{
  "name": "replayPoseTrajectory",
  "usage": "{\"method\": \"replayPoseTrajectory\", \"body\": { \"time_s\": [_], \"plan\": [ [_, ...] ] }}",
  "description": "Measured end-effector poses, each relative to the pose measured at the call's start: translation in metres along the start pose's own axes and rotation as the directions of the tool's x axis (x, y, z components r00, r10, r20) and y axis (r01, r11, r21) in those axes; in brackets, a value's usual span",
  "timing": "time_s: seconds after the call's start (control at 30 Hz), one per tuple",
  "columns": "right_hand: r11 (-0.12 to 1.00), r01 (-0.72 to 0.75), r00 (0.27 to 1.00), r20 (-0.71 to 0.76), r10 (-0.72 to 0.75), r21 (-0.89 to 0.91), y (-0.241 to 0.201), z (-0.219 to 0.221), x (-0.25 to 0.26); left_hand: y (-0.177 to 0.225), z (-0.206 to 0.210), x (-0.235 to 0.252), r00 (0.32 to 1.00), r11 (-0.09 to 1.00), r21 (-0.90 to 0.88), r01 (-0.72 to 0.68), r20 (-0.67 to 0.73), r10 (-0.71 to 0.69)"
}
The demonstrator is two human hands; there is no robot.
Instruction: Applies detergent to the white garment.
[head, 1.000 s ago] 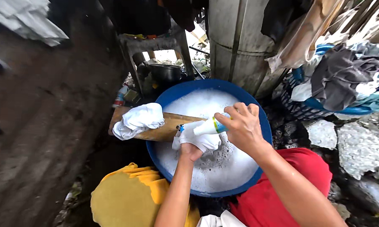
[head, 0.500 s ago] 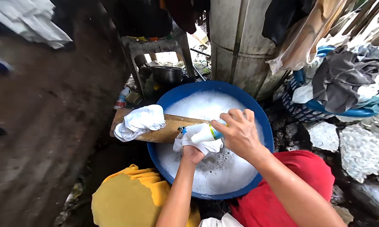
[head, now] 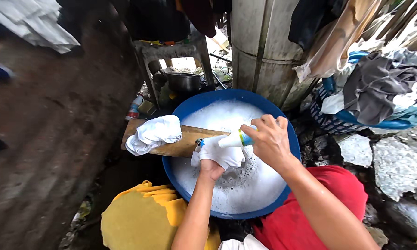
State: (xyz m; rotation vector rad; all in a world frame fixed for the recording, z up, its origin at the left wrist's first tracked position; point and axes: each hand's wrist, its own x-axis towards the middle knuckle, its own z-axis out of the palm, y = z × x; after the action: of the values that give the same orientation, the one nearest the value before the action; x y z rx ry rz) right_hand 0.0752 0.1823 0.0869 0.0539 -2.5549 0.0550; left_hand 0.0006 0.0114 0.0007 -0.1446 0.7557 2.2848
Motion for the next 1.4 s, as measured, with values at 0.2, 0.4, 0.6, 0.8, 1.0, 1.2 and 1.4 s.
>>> {"method": "replayPoseTrajectory", "body": {
  "time_s": [0.2,0.4,0.6,0.8,1.0,1.2,1.4],
  "plan": [
    [0.958,-0.241,0.97,0.033,0.239,0.154,0.024,-0.016,0.007,0.033,0.002,-0.004,0.973,0.979,-0.056,-0.194,0.115,0.199],
    [0.946,-0.274,0.96,0.106,0.258,0.175,0.024,-0.017,0.008,-0.004,-0.018,-0.001,0.92,0.936,0.34,0.094,-0.389,0.049],
    [0.99,-0.124,0.992,0.007,0.124,0.066,0.017,-0.004,0.001,0.006,-0.014,-0.006,0.986,0.982,0.182,-0.04,-0.152,0.068],
    [1.0,-0.024,0.999,-0.039,0.025,0.019,-0.003,-0.003,0.001,0.006,-0.017,-0.008,0.997,0.998,0.042,-0.044,-0.057,0.047],
    [0.999,0.038,0.997,-0.064,-0.039,-0.019,-0.014,-0.003,0.0,0.002,-0.016,-0.009,0.996,0.999,0.043,0.006,-0.092,-0.002],
    [0.998,0.063,0.996,-0.063,-0.064,-0.019,-0.017,-0.003,-0.001,0.0,-0.019,-0.006,0.997,0.999,0.036,0.008,-0.071,-0.006],
    [0.999,0.024,0.995,-0.094,-0.028,-0.043,-0.012,0.002,0.0,0.001,-0.017,-0.008,0.998,0.999,0.037,0.017,-0.064,-0.015]
  ]
}}
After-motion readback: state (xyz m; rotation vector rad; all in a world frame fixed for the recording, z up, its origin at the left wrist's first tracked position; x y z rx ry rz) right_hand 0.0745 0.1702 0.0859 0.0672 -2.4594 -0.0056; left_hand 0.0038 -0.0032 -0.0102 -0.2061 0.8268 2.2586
